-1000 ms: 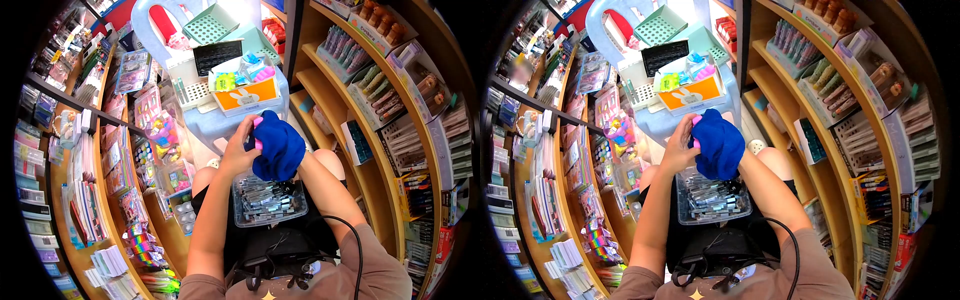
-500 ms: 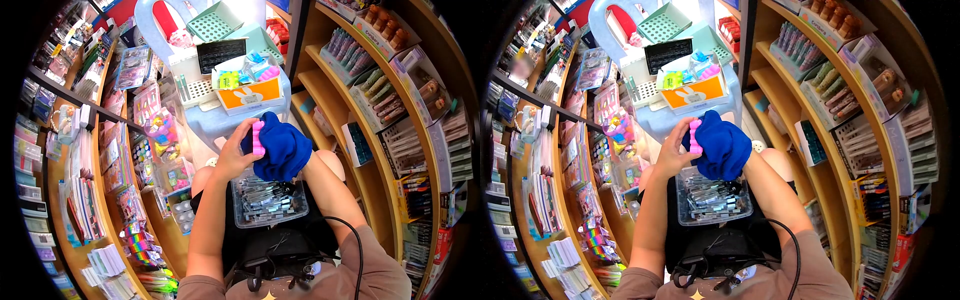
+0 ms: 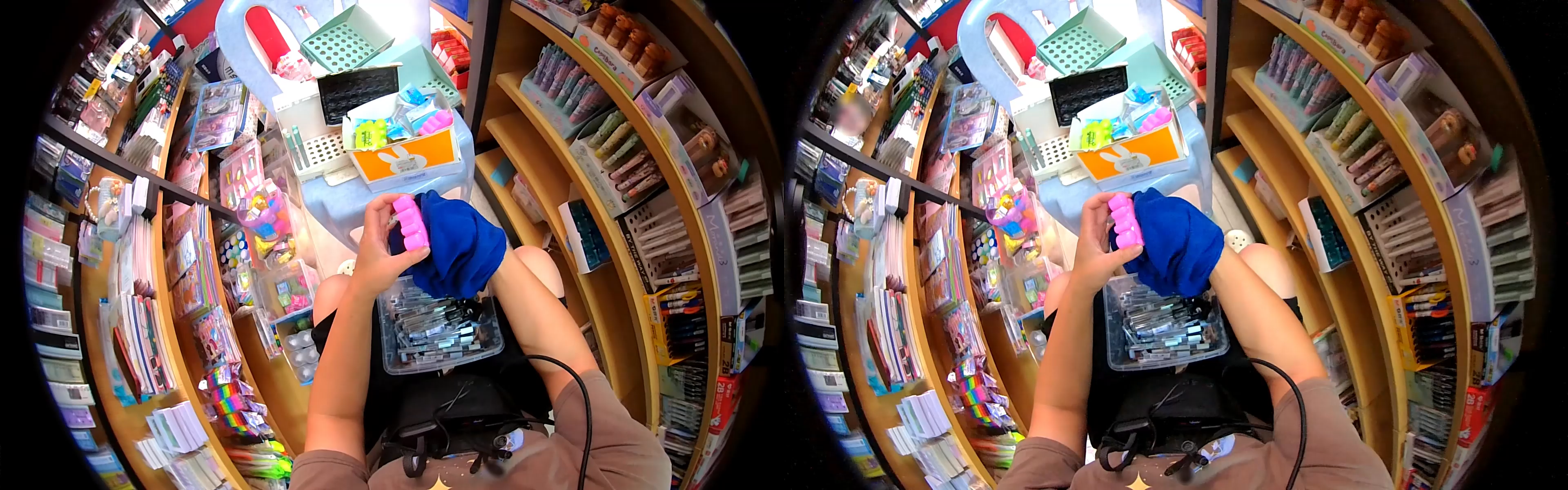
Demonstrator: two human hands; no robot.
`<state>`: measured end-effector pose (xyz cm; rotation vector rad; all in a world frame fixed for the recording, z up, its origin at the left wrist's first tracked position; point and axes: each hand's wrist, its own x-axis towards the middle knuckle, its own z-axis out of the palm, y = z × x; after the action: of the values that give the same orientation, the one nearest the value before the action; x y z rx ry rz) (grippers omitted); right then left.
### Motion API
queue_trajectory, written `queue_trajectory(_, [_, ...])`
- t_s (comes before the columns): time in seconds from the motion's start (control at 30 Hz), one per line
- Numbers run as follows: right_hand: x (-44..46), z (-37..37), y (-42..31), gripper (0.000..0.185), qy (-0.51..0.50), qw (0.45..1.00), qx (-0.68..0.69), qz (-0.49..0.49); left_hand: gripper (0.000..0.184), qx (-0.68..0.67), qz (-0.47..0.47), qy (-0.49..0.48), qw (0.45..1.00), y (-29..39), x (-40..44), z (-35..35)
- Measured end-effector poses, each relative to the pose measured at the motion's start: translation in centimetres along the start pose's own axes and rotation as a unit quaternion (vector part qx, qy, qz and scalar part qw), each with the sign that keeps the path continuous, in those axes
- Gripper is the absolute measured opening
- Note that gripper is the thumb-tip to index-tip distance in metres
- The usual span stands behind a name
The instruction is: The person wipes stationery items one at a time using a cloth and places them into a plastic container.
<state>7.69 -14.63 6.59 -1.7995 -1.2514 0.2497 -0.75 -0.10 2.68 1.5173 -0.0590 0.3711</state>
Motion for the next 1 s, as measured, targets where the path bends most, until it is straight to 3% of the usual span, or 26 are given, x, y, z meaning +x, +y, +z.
queue_trajectory(0.17, [0.4,1.6,2.6,0.033,0.021,0.993,0.092,-0.072,0.083,0.034,0.012,0.026,0.999,-0.4,-0.1,0.1])
queue_trajectory(0.27, [0.2,1.1,2.4,0.029,0.032,0.993,0.004,-0.115,0.08,0.081,0.009,0.03,0.996,0.2,-0.2,0.6])
queue_trajectory(0.43, [-0.4,2.1,3.5,0.024,0.084,0.996,-0.006,0.003,0.078,0.227,0.065,-0.019,0.972,0.2,-0.2,1.2])
queue_trajectory(0.53, [-0.1,1.2,1.9,0.022,0.039,0.969,0.163,0.181,0.08,0.197,0.076,-0.023,0.977,0.2,-0.1,1.2])
queue_trajectory(0.63, [-0.4,1.6,3.6,0.024,0.033,0.999,0.008,0.02,0.081,0.158,0.075,-0.019,0.984,0.9,-0.2,1.4])
queue_trajectory(0.7, [-0.5,1.8,3.4,0.027,0.055,0.997,-0.01,-0.052,0.079,0.141,0.052,-0.007,0.989,1.3,-0.3,2.1])
queue_trajectory(0.77, [-0.5,1.7,2.4,0.03,0.083,0.988,0.13,-0.003,0.073,0.157,0.089,0.056,0.982,1.0,-0.4,2.8])
queue_trajectory(0.8, [-0.1,1.9,1.9,0.032,0.099,0.952,0.276,0.081,0.07,0.165,0.107,0.087,0.977,0.9,-0.4,3.0])
queue_trajectory(1.0, [0.7,1.5,2.8,0.032,0.043,0.992,0.111,0.036,0.045,0.303,0.185,0.154,0.922,0.9,-0.8,2.7])
